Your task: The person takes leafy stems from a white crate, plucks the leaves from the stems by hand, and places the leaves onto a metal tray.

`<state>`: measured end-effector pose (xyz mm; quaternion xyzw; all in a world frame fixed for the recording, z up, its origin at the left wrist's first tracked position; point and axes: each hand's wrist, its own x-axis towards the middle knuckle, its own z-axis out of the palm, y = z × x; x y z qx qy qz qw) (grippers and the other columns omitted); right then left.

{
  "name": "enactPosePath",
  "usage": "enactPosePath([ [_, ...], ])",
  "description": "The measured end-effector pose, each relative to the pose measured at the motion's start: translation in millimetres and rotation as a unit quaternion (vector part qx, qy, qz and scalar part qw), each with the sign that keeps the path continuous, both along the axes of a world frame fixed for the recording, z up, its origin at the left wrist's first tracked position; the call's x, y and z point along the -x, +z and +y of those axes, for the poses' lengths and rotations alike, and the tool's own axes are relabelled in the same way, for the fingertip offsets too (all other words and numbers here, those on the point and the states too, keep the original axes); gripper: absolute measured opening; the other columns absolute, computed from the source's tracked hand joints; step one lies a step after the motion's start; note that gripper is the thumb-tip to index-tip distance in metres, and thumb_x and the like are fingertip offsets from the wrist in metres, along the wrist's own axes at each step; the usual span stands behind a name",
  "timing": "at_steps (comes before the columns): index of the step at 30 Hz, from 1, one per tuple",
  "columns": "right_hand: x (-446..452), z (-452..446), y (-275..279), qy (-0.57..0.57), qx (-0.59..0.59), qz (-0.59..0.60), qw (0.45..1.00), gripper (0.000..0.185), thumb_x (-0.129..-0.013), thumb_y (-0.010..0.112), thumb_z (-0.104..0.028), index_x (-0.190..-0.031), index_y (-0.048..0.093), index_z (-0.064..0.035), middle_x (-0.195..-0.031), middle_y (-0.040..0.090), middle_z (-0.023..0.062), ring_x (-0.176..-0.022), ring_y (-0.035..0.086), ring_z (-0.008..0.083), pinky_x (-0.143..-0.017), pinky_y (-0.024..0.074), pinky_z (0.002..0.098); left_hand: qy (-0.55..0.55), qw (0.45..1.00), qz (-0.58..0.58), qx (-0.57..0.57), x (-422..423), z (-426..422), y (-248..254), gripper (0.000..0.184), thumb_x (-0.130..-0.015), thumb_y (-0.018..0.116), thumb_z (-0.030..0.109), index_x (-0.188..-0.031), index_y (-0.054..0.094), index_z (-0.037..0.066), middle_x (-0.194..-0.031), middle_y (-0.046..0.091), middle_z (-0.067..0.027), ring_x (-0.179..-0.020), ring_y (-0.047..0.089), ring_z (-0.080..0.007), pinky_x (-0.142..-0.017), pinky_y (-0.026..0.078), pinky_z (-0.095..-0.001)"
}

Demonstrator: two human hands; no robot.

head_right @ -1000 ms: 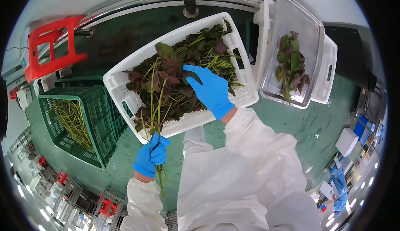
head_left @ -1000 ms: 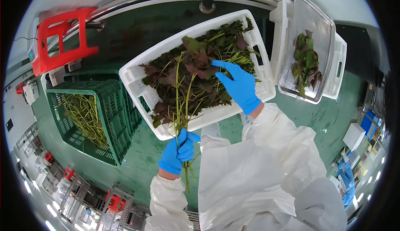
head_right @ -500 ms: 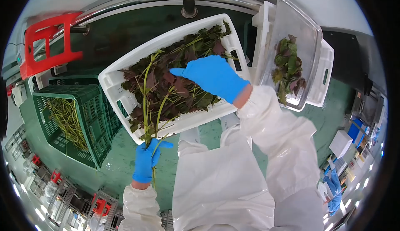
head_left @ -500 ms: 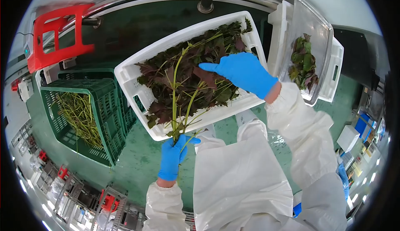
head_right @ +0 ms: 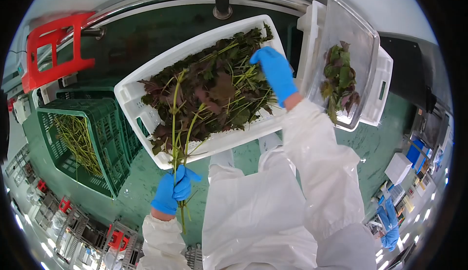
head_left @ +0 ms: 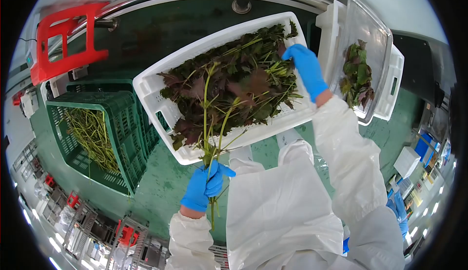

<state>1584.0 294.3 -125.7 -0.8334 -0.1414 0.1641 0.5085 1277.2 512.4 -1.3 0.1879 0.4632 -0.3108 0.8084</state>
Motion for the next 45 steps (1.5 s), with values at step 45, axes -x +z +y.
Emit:
enactPosePath([
  [45,111.7,124.4,55.2,0.558,0.140,-0.246,0.780,0.014,-0.075,0.058,-0.013,-0.088,0.061,-0.0123,-0.070,0.058,0.0067,-0.068,0.061,0.0270,-0.053,0.0482,0.0394,-0.233,0.886,0.025,-0.401,68.5,39.8,18.0,0.021,-0.092,0.059,0.026,-0.092,0.073,0.010,-0.055,0.051,-0.0016,-0.052,0.043,-0.0066,-0.048,0.036,-0.0267],
])
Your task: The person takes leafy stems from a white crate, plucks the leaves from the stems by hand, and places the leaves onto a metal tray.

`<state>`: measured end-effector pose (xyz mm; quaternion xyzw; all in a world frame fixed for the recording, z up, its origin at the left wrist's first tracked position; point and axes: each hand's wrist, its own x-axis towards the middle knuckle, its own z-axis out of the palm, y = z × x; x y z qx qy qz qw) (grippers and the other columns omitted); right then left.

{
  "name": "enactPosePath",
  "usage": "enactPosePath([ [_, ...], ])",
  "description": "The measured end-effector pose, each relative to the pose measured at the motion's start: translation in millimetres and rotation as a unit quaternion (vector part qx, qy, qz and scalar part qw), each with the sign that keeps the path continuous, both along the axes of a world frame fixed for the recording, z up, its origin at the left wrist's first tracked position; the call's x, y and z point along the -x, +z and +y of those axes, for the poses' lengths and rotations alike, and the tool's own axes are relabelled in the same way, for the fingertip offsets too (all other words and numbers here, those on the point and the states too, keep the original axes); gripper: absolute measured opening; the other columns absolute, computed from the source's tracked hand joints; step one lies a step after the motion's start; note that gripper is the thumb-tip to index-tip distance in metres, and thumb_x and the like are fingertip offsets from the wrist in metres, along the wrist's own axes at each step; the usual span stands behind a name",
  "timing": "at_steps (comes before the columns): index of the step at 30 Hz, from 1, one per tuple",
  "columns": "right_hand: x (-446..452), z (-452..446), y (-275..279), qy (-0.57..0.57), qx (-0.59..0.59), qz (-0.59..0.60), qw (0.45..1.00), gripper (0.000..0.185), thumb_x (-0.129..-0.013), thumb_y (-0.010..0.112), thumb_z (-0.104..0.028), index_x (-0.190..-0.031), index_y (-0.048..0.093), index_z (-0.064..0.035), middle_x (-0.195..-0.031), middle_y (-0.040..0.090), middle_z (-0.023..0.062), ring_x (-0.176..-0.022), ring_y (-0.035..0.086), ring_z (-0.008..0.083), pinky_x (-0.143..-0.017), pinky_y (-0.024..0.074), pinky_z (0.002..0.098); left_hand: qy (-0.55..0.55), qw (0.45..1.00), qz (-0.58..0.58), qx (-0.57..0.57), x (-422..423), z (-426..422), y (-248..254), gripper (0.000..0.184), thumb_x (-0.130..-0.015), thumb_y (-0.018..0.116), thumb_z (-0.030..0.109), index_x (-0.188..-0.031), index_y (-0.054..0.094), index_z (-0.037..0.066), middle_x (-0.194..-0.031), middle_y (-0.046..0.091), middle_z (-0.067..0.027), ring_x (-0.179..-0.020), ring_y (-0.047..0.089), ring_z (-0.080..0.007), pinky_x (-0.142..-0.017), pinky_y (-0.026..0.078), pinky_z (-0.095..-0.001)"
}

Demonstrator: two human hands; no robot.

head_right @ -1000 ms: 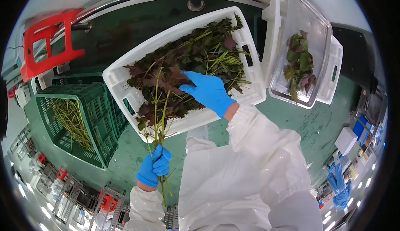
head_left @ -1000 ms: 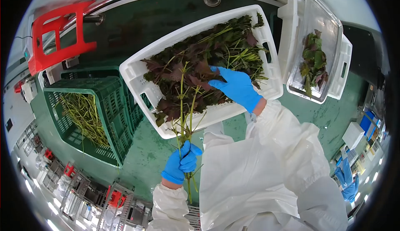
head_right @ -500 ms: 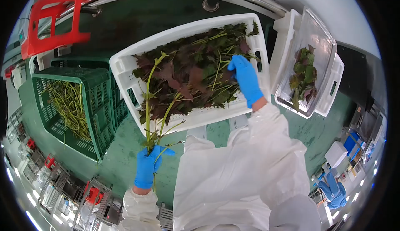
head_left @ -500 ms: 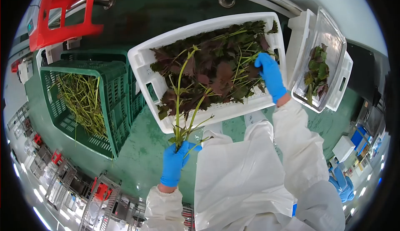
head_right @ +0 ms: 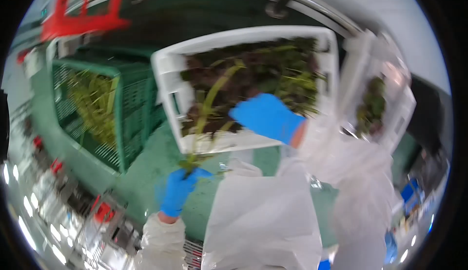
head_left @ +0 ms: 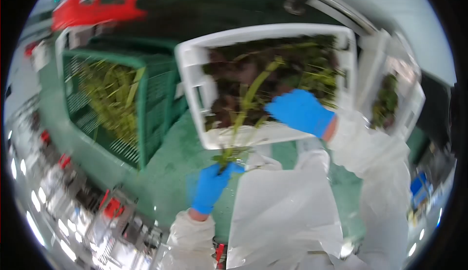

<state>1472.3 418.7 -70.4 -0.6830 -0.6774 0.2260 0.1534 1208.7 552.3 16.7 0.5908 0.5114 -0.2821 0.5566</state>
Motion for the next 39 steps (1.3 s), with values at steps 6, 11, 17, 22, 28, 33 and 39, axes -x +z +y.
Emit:
enactPosePath([
  [6,7.0,-18.8,-16.2,0.061,0.043,-0.034,0.997,0.011,-0.076,0.059,-0.020,-0.085,0.062,-0.0150,-0.074,0.057,0.0054,-0.069,0.057,0.0249,-0.061,0.0431,0.0389,-0.029,0.997,-0.053,-0.037,9.8,15.8,8.6,0.025,-0.091,0.058,0.030,-0.091,0.072,0.010,-0.066,0.062,-0.0101,-0.055,0.051,-0.0175,-0.058,0.044,-0.0309],
  [11,-4.0,-18.8,-17.3,0.075,0.097,-0.049,0.991,0.016,-0.073,0.062,-0.021,-0.085,0.059,-0.0106,-0.069,0.058,0.0082,-0.063,0.060,0.0266,-0.054,0.0443,0.0404,-0.004,0.999,-0.032,-0.009,22.2,23.1,9.2,0.024,-0.091,0.058,0.028,-0.089,0.073,0.010,-0.066,0.063,-0.0073,-0.057,0.050,-0.0141,-0.059,0.044,-0.0296],
  [17,1.9,-26.2,-30.0,-0.206,0.055,0.137,0.967,0.009,-0.087,0.053,-0.019,-0.091,0.056,-0.0115,-0.067,0.061,0.0132,-0.058,0.059,0.0364,-0.051,0.0453,0.0451,0.132,0.983,-0.001,0.131,-2.6,22.1,15.8,0.027,-0.092,0.058,0.023,-0.086,0.071,0.000,-0.066,0.062,0.0003,-0.052,0.041,-0.0039,-0.049,0.034,-0.0219],
  [22,-58.4,-89.6,-84.0,-0.386,0.038,0.028,0.921,0.018,-0.093,0.049,-0.025,-0.095,0.057,-0.0082,-0.079,0.064,0.0160,-0.068,0.060,0.0366,-0.056,0.0487,0.0421,0.216,0.969,0.038,0.116,14.4,33.4,17.2,0.029,-0.094,0.053,0.021,-0.079,0.068,0.001,-0.052,0.044,0.0046,-0.042,0.030,-0.0025,-0.041,0.020,-0.0219],
  [28,-28.6,-65.9,-49.5,-0.505,-0.001,0.585,0.634,0.028,-0.099,0.045,-0.028,-0.091,0.057,-0.0040,-0.087,0.067,0.0041,-0.068,0.056,0.0095,-0.056,0.0460,0.0250,0.229,0.956,0.014,0.185,10.5,20.1,9.7,0.032,-0.095,0.052,0.022,-0.079,0.067,-0.001,-0.048,0.036,0.0063,-0.040,0.026,-0.0033,-0.040,0.018,-0.0227],
  [33,3.1,-55.2,-6.6,-0.517,0.017,0.538,0.665,0.026,-0.098,0.047,-0.023,-0.087,0.058,-0.0024,-0.081,0.063,0.0042,-0.069,0.052,0.0092,-0.068,0.0435,0.0237,0.283,0.956,-0.002,0.075,8.3,20.2,33.9,0.027,-0.094,0.052,0.019,-0.080,0.066,0.001,-0.054,0.041,0.0072,-0.045,0.029,-0.0023,-0.043,0.021,-0.0224],
  [39,-39.7,-241.7,-39.0,-0.727,-0.120,0.176,0.653,0.018,-0.089,0.048,-0.012,-0.079,0.061,-0.0033,-0.088,0.059,0.0065,-0.084,0.053,0.0167,-0.083,0.0405,0.0283,0.197,0.863,-0.080,-0.459,67.0,140.8,93.9,0.035,-0.098,0.043,0.032,-0.107,0.064,0.006,-0.077,0.050,0.0021,-0.066,0.044,-0.0084,-0.059,0.038,-0.0244],
])
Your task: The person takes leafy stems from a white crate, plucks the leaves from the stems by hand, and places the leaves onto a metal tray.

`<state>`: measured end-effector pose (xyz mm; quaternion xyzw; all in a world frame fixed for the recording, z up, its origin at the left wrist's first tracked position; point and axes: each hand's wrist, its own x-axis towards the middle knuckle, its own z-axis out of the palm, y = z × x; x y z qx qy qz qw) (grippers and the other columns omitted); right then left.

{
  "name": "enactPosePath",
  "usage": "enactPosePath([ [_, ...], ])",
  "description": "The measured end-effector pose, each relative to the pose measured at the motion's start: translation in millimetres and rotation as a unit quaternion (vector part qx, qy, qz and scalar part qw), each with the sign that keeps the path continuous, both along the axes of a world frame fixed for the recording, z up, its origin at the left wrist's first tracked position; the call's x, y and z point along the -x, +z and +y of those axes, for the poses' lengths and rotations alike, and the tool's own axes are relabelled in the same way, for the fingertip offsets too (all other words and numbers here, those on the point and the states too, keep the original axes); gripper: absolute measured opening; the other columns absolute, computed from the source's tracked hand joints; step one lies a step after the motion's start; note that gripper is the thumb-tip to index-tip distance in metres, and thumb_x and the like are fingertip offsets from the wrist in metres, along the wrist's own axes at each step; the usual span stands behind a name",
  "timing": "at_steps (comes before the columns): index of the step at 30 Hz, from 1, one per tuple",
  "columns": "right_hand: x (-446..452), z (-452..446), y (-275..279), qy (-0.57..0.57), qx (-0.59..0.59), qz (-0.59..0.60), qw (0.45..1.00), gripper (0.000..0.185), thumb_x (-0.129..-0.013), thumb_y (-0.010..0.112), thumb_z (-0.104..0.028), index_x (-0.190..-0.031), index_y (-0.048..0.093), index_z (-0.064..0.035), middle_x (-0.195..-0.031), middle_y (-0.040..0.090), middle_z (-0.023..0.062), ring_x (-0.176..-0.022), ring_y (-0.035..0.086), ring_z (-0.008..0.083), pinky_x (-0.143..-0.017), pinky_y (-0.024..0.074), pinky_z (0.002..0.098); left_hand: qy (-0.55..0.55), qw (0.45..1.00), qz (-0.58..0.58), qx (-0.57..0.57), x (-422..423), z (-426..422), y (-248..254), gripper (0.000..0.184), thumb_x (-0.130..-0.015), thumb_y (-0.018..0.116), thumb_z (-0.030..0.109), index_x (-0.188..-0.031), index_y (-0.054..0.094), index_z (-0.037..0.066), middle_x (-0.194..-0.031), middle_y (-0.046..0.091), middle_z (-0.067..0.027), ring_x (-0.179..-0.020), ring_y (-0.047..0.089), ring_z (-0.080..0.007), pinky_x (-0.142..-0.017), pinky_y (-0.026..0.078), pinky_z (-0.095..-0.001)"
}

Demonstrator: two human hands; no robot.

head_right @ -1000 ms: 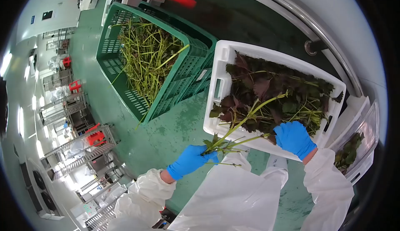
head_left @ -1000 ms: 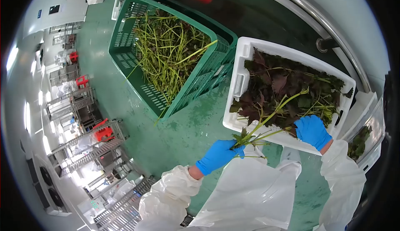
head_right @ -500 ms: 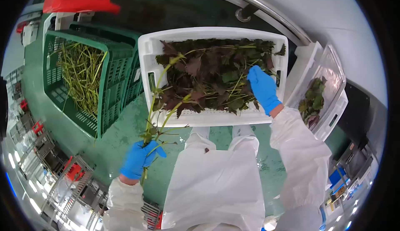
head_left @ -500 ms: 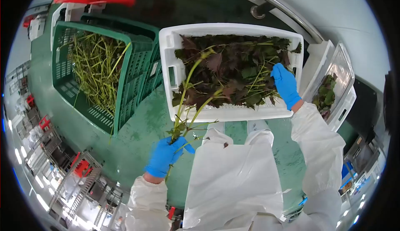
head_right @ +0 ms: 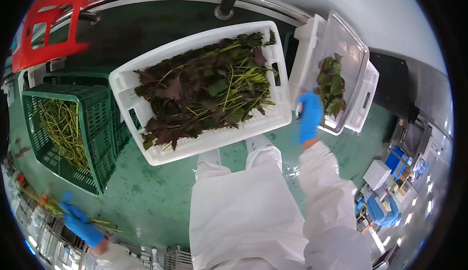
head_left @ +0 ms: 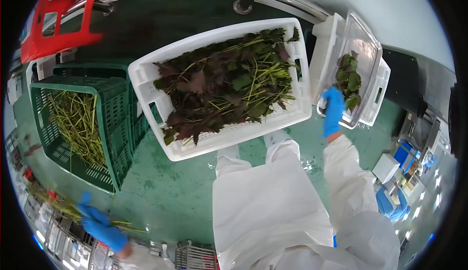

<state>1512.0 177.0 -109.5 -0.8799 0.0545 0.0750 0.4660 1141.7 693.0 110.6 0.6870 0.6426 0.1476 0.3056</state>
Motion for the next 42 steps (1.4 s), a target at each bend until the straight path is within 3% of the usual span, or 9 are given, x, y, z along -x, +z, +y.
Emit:
enactPosePath([
  [3,-51.2,-99.9,-6.8,-0.134,0.109,-0.048,0.984,0.022,-0.092,0.047,-0.017,-0.085,0.063,-0.0045,-0.104,0.060,0.0109,-0.101,0.054,0.0231,-0.092,0.0382,0.0339,-0.201,0.945,0.161,-0.203,45.2,110.3,-5.7,0.043,-0.100,0.037,0.037,-0.126,0.058,0.011,-0.105,0.062,-0.0078,-0.089,0.056,-0.0145,-0.078,0.047,-0.0288],
  [9,-127.7,-207.1,-52.6,-0.084,0.376,-0.010,0.923,0.035,-0.092,0.053,-0.029,-0.111,0.059,-0.0008,-0.104,0.064,0.0184,-0.098,0.060,0.0328,-0.089,0.0443,0.0376,0.030,0.996,0.039,0.077,166.2,335.8,-108.7,0.040,-0.096,0.043,0.039,-0.126,0.057,0.016,-0.115,0.060,-0.0037,-0.099,0.057,-0.0202,-0.089,0.046,-0.0326],
  [14,-123.8,-207.4,-34.1,0.089,0.438,0.042,0.894,0.050,-0.087,0.057,-0.024,-0.130,0.049,-0.0016,-0.133,0.049,0.0225,-0.120,0.048,0.0373,-0.100,0.0386,0.0379,-0.024,0.978,-0.003,0.207,181.8,318.6,-140.9,0.048,-0.091,0.055,0.035,-0.131,0.050,0.009,-0.121,0.059,-0.0070,-0.106,0.056,-0.0220,-0.095,0.043,-0.0361],
  [15,-114.4,-178.3,-14.4,0.075,0.485,0.030,0.871,0.051,-0.086,0.057,-0.022,-0.131,0.048,-0.0013,-0.136,0.046,0.0217,-0.122,0.047,0.0379,-0.101,0.0382,0.0379,0.190,0.914,-0.224,0.280,165.9,309.6,-141.4,0.049,-0.090,0.056,0.032,-0.131,0.050,0.006,-0.122,0.058,-0.0077,-0.107,0.056,-0.0219,-0.096,0.042,-0.0362],
  [18,-110.3,-147.2,14.5,0.138,0.672,-0.090,0.722,0.053,-0.085,0.057,-0.020,-0.134,0.045,-0.0029,-0.140,0.041,0.0203,-0.123,0.045,0.0389,-0.100,0.0386,0.0373,0.250,0.954,-0.125,0.109,97.0,247.9,-120.1,0.044,-0.092,0.053,0.025,-0.129,0.050,0.001,-0.122,0.058,-0.0070,-0.107,0.055,-0.0216,-0.095,0.043,-0.0361],
  [23,-95.5,41.5,37.9,0.314,0.282,0.009,0.906,0.035,-0.086,0.050,-0.008,-0.117,0.061,-0.0196,-0.107,0.066,0.0063,-0.095,0.062,0.0269,-0.082,0.0489,0.0384,0.044,0.982,0.052,-0.175,22.2,198.5,-107.9,0.039,-0.089,0.048,0.008,-0.127,0.053,0.001,-0.127,0.056,-0.0093,-0.111,0.053,-0.0195,-0.099,0.039,-0.0331],
  [27,-100.3,164.0,-87.6,0.504,0.199,-0.220,0.811,0.033,-0.074,0.056,-0.004,-0.104,0.065,-0.0142,-0.090,0.063,0.0066,-0.085,0.059,0.0280,-0.074,0.0481,0.0388,-0.290,0.910,0.060,-0.291,-111.3,63.7,-113.5,0.047,-0.083,0.044,-0.010,-0.128,0.051,0.001,-0.131,0.053,-0.0104,-0.121,0.048,-0.0215,-0.107,0.031,-0.0331],
  [32,-109.1,213.4,-191.7,0.529,0.519,-0.277,0.612,0.016,-0.073,0.058,-0.008,-0.087,0.065,-0.0105,-0.085,0.060,0.0077,-0.086,0.058,0.0261,-0.078,0.0458,0.0417,-0.427,0.898,-0.048,-0.089,-138.0,-82.8,-148.0,0.038,-0.084,0.045,-0.011,-0.119,0.058,-0.002,-0.122,0.058,-0.0128,-0.115,0.054,-0.0247,-0.101,0.041,-0.0371],
  [42,-48.7,145.8,19.3,0.441,0.438,-0.245,0.744,0.041,-0.082,0.056,-0.011,-0.121,0.058,-0.0218,-0.081,0.059,0.0037,-0.066,0.058,0.0224,-0.055,0.0448,0.0362,-0.046,0.790,-0.333,0.513,-219.7,-234.0,-180.4,0.029,-0.093,0.046,0.006,-0.118,0.058,-0.001,-0.115,0.063,-0.0138,-0.093,0.062,-0.0191,-0.084,0.048,-0.0297],
])
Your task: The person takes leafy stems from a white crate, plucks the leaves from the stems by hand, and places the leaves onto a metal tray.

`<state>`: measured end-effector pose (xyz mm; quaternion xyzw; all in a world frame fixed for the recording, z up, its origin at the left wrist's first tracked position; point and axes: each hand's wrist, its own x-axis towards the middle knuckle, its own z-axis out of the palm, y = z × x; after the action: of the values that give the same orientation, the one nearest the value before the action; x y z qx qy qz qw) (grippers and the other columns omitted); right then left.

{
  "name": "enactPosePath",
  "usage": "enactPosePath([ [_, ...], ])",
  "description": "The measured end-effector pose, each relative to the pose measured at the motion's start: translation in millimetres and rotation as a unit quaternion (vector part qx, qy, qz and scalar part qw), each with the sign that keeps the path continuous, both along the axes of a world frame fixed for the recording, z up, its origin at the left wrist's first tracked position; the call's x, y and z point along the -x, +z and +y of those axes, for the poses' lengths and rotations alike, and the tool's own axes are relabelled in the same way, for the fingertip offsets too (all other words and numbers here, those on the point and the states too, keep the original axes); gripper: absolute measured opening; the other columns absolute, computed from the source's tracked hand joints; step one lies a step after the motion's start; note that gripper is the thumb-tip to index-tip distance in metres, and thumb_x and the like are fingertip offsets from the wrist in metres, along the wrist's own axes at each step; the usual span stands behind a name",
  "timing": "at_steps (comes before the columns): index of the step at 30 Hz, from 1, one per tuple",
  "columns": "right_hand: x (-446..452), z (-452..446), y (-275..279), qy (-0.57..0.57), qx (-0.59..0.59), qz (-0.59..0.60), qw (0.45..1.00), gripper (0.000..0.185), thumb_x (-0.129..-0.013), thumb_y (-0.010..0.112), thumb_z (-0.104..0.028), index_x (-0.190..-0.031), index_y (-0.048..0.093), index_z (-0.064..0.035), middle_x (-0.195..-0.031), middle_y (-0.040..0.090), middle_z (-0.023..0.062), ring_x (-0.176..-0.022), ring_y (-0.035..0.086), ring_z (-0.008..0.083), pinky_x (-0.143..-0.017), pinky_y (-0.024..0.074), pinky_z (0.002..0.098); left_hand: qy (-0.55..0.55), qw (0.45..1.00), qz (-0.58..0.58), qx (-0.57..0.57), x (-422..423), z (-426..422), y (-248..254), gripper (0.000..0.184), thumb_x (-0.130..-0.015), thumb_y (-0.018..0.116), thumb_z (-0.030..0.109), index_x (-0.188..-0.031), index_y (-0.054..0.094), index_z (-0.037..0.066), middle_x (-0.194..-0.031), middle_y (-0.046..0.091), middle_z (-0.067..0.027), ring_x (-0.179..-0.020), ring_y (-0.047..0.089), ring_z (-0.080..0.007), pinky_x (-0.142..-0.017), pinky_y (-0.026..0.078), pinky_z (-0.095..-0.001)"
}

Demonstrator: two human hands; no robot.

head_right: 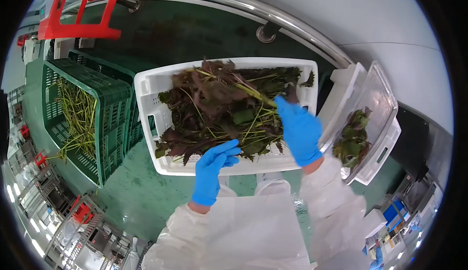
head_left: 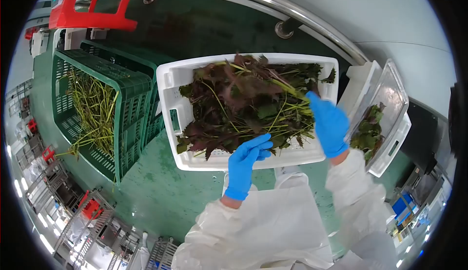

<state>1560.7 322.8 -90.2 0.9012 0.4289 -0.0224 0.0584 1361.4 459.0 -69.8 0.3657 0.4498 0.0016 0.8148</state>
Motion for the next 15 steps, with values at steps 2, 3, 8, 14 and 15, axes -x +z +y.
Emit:
enactPosePath([
  [2,19.1,-21.6,-28.4,0.002,-0.035,0.149,0.988,0.034,-0.085,0.057,-0.016,-0.119,0.061,-0.0213,-0.078,0.062,0.0042,-0.057,0.057,0.0233,-0.049,0.0441,0.0372,0.011,0.999,-0.011,0.033,-15.6,-13.9,-9.9,0.030,-0.095,0.047,0.011,-0.119,0.057,-0.001,-0.116,0.063,-0.0134,-0.092,0.063,-0.0185,-0.083,0.048,-0.0294],
  [3,38.8,-40.5,-55.9,-0.082,-0.166,0.262,0.947,0.027,-0.086,0.057,-0.016,-0.112,0.064,-0.0175,-0.078,0.065,0.0062,-0.059,0.060,0.0241,-0.052,0.0469,0.0362,-0.002,0.999,0.033,0.043,-20.2,-22.1,-18.9,0.030,-0.095,0.048,0.013,-0.119,0.057,-0.001,-0.115,0.063,-0.0132,-0.092,0.063,-0.0187,-0.083,0.048,-0.0299],
  [8,93.7,-38.3,-42.4,-0.333,-0.260,0.604,0.675,0.021,-0.095,0.051,-0.022,-0.103,0.063,-0.0065,-0.079,0.067,0.0076,-0.063,0.065,0.0186,-0.059,0.0516,0.0323,0.031,0.978,0.092,0.182,-23.2,-41.8,-64.4,0.030,-0.095,0.052,0.021,-0.115,0.058,0.000,-0.112,0.064,-0.0123,-0.094,0.063,-0.0199,-0.086,0.049,-0.0330],
  [14,124.1,-48.5,-39.6,-0.363,-0.261,0.593,0.670,0.024,-0.097,0.048,-0.024,-0.098,0.059,-0.0029,-0.074,0.068,0.0085,-0.063,0.066,0.0161,-0.057,0.0497,0.0279,0.088,0.984,0.045,0.150,2.7,-60.7,-77.9,0.028,-0.093,0.056,0.021,-0.112,0.059,0.001,-0.112,0.064,-0.0136,-0.098,0.063,-0.0217,-0.088,0.050,-0.0343],
  [15,126.4,-49.6,-35.0,-0.357,-0.230,0.596,0.681,0.023,-0.097,0.048,-0.023,-0.098,0.058,-0.0027,-0.074,0.068,0.0086,-0.063,0.066,0.0160,-0.057,0.0497,0.0279,0.091,0.983,0.032,0.159,4.4,-63.2,-74.2,0.028,-0.093,0.056,0.021,-0.112,0.059,0.001,-0.112,0.064,-0.0137,-0.098,0.063,-0.0216,-0.088,0.050,-0.0343],
])
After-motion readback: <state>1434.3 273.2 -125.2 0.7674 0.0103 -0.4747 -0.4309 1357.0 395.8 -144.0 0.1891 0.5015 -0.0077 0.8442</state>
